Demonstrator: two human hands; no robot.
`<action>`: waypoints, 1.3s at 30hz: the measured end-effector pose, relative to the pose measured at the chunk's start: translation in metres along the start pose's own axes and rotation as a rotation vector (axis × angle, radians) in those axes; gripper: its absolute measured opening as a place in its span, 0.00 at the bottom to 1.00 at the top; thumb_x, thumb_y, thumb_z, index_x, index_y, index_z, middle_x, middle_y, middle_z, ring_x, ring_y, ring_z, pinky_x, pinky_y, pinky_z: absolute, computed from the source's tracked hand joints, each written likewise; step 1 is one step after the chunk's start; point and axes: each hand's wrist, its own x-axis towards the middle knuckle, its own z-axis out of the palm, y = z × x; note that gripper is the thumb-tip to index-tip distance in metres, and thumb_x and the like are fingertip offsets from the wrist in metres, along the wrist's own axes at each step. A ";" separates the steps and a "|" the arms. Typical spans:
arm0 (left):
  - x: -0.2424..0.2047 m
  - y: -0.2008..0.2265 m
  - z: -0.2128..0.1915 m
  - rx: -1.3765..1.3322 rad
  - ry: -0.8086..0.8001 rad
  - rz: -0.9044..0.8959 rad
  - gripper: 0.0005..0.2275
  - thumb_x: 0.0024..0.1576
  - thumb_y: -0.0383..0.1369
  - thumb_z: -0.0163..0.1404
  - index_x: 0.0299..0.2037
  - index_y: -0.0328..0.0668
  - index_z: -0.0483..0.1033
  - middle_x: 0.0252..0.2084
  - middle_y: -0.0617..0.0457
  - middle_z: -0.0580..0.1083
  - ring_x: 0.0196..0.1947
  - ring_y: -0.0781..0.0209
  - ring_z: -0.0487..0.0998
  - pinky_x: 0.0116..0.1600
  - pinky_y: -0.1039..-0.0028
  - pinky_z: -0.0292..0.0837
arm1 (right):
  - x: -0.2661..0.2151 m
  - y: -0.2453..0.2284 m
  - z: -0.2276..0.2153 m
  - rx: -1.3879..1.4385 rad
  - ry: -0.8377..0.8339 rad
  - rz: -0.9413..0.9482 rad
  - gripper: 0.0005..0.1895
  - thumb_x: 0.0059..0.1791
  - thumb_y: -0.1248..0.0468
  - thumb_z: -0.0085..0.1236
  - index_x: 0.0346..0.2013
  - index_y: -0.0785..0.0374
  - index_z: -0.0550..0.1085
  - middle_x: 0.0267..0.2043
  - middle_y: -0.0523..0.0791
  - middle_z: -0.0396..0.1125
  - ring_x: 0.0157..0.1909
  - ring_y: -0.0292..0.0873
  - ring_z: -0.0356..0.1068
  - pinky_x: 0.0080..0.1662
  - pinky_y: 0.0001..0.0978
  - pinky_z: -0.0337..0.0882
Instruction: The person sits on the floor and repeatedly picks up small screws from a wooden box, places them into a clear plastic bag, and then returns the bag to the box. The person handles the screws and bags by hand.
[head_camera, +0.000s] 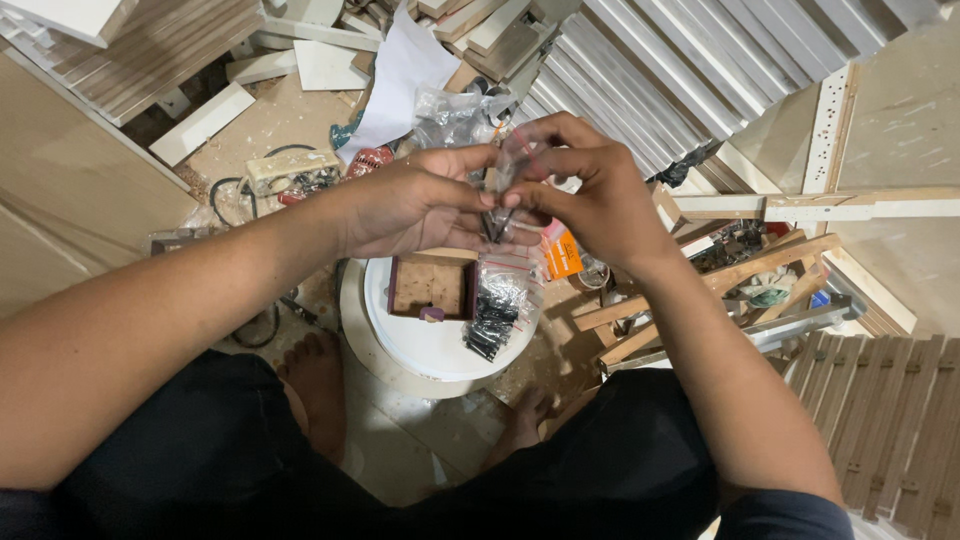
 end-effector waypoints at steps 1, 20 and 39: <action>-0.001 0.000 0.001 0.000 -0.001 -0.002 0.27 0.65 0.28 0.46 0.77 0.42 0.57 0.62 0.28 0.78 0.57 0.38 0.84 0.65 0.45 0.80 | 0.000 -0.001 0.001 0.000 0.001 0.002 0.07 0.49 0.66 0.78 0.35 0.64 0.84 0.55 0.53 0.76 0.48 0.52 0.73 0.48 0.38 0.71; -0.007 0.012 0.013 0.399 0.203 -0.067 0.33 0.45 0.32 0.65 0.65 0.45 0.69 0.56 0.45 0.80 0.59 0.54 0.82 0.65 0.65 0.79 | -0.005 -0.005 -0.004 -0.190 0.090 -0.058 0.10 0.62 0.62 0.63 0.42 0.65 0.84 0.35 0.46 0.71 0.35 0.40 0.68 0.39 0.32 0.66; -0.010 -0.024 -0.044 0.894 0.304 -0.250 0.07 0.55 0.29 0.64 0.36 0.51 0.77 0.41 0.57 0.79 0.40 0.64 0.79 0.44 0.73 0.70 | 0.004 0.035 0.026 -0.172 -0.200 0.305 0.09 0.60 0.67 0.52 0.46 0.59 0.81 0.36 0.41 0.79 0.34 0.34 0.73 0.39 0.29 0.70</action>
